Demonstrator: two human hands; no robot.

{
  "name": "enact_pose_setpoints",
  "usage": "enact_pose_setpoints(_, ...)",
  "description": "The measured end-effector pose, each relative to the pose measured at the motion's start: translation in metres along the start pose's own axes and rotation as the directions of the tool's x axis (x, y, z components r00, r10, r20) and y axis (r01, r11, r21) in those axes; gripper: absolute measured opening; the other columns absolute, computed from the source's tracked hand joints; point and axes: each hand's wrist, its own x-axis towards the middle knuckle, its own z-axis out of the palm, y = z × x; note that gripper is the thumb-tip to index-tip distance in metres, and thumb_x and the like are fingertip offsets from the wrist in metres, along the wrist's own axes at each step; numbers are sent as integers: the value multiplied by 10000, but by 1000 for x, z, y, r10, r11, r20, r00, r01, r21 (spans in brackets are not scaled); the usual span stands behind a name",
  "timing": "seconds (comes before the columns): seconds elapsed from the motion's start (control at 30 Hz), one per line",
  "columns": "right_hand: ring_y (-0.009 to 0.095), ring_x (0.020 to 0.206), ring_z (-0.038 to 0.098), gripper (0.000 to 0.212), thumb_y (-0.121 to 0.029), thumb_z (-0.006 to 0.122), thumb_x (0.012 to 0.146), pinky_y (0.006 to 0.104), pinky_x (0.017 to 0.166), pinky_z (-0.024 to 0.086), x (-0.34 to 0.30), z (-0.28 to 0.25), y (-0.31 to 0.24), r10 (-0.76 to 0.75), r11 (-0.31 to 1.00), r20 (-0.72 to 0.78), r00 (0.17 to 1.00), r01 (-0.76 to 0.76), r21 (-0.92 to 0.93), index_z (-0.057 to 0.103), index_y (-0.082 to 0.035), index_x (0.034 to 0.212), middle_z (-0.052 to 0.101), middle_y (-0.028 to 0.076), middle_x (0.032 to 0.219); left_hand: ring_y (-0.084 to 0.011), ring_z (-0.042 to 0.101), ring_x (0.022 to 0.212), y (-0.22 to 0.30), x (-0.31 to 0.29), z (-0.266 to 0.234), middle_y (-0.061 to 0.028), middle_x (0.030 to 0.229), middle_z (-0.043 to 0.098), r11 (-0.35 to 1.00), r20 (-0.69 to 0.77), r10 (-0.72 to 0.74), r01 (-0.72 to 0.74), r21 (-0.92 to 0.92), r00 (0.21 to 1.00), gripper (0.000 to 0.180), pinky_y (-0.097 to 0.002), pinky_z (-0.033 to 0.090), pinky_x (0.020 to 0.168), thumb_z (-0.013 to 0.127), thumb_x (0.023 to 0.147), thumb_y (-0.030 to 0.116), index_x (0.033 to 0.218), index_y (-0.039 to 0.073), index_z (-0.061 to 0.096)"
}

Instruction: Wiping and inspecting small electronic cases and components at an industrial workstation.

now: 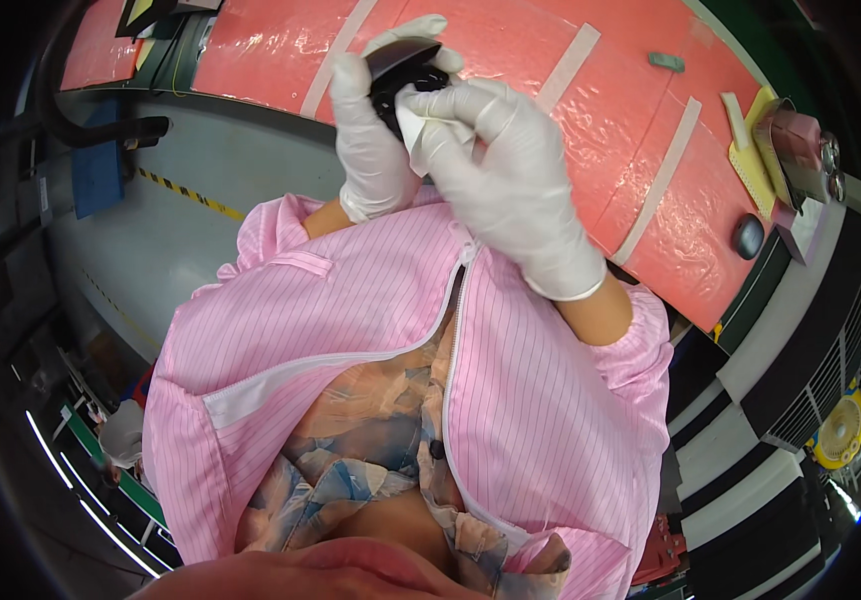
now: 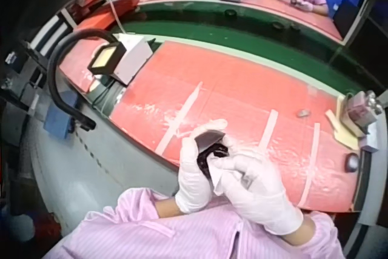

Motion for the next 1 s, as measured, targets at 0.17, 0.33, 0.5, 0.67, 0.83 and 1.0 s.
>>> enact_pose_setpoints(0.17, 118, 769, 583, 181, -32, 569, 859, 245, 664, 464, 4, -21, -2, -173, 983, -187, 967, 159, -88, 681, -36, 1002, 601, 10, 793, -103, 551, 671, 23, 3, 6, -38, 796, 629, 956, 114, -250, 264, -130, 961, 650, -235, 405, 546, 308, 947, 618, 1068, 58, 616)
enact_pose_setpoints(0.33, 120, 705, 568, 153, 51, 574, 798, 262, 616, 434, -1, -19, 2, -390, 691, 179, 903, 416, -591, 668, -11, 902, 577, 26, 772, -153, 612, 742, 17, 0, 1, -108, 938, 647, 978, 177, -172, 147, 146, 969, 701, -244, 458, 581, 360, 921, 634, 1166, 13, 575)
enact_pose_setpoints(0.5, 178, 683, 567, 158, 1, 626, 797, 282, 649, 463, -4, -45, 9, -157, 919, -63, 986, 122, -375, 668, -53, 940, 615, 55, 770, -216, 632, 700, 33, 12, -2, -190, 956, 658, 969, 259, -248, 244, 49, 933, 792, -244, 450, 496, 320, 919, 657, 1192, -54, 535)
enact_pose_setpoints(0.67, 184, 748, 597, 174, 38, 637, 796, 274, 687, 473, 14, -61, 18, -463, 826, -155, 873, 362, -432, 675, -57, 936, 670, 35, 887, -210, 646, 696, 38, 9, 3, -150, 922, 657, 746, 234, -603, 643, -175, 763, 725, -259, 446, 497, 356, 914, 652, 1099, -14, 575)
enact_pose_setpoints(0.83, 245, 837, 599, 346, -26, 703, 607, 342, 700, 490, 35, -48, -7, -552, 343, 385, 740, 622, -704, 671, -92, 946, 606, 70, 939, -182, 629, 721, 36, 1, 9, -108, 910, 637, 731, 304, -604, 664, -159, 737, 692, -268, 445, 513, 331, 936, 628, 1086, -5, 568)
enact_pose_setpoints(1.0, 236, 824, 585, 295, -57, 725, 647, 353, 717, 481, 22, -38, -4, -259, 301, 321, 911, 392, -869, 694, -116, 934, 619, 50, 925, -178, 620, 721, 22, 6, -2, -98, 889, 625, 830, 223, -546, 557, 16, 807, 630, -291, 446, 533, 359, 944, 599, 1030, 12, 569)
